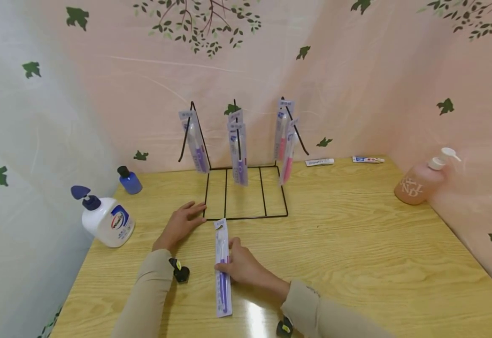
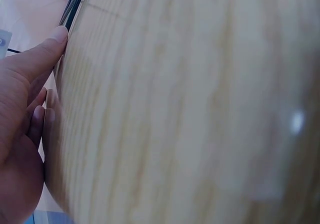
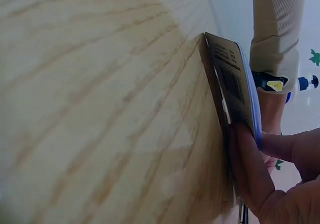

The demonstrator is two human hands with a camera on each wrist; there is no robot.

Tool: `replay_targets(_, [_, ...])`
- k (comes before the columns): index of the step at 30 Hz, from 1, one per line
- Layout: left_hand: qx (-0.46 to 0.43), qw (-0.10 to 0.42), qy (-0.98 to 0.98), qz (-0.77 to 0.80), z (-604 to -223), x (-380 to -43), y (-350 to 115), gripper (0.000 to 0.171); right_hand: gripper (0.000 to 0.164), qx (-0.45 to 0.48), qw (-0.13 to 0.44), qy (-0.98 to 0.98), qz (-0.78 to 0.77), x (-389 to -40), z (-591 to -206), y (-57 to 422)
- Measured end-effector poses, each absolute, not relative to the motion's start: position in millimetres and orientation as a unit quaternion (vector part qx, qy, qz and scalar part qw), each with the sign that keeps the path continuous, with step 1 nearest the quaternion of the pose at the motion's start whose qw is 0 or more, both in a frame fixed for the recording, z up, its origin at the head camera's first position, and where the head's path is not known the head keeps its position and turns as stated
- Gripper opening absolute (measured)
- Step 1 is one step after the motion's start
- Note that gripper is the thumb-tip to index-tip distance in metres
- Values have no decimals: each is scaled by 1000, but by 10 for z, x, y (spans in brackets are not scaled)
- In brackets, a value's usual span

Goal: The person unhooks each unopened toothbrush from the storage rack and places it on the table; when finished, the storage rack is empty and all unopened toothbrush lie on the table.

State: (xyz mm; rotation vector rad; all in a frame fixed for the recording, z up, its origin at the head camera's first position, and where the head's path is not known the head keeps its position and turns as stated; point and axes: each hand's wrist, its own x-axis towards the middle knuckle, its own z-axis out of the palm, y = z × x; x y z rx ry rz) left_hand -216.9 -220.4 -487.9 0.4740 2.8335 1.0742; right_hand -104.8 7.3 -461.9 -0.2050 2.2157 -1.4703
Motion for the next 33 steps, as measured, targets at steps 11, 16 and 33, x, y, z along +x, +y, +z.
replay_targets(11, [154, 39, 924, 348, -4889, -2190, -2217, 48, 43, -122, 197, 865, -445, -1037, -4580, 120])
replay_targets(16, [150, 42, 924, 350, -4911, -2204, -2220, 48, 54, -141, 170, 892, -396, -1104, -4493, 151])
replay_targets(33, [143, 40, 926, 346, -4934, -2222, -2225, 48, 54, -233, -59, 854, -461, -2062, -3775, -191])
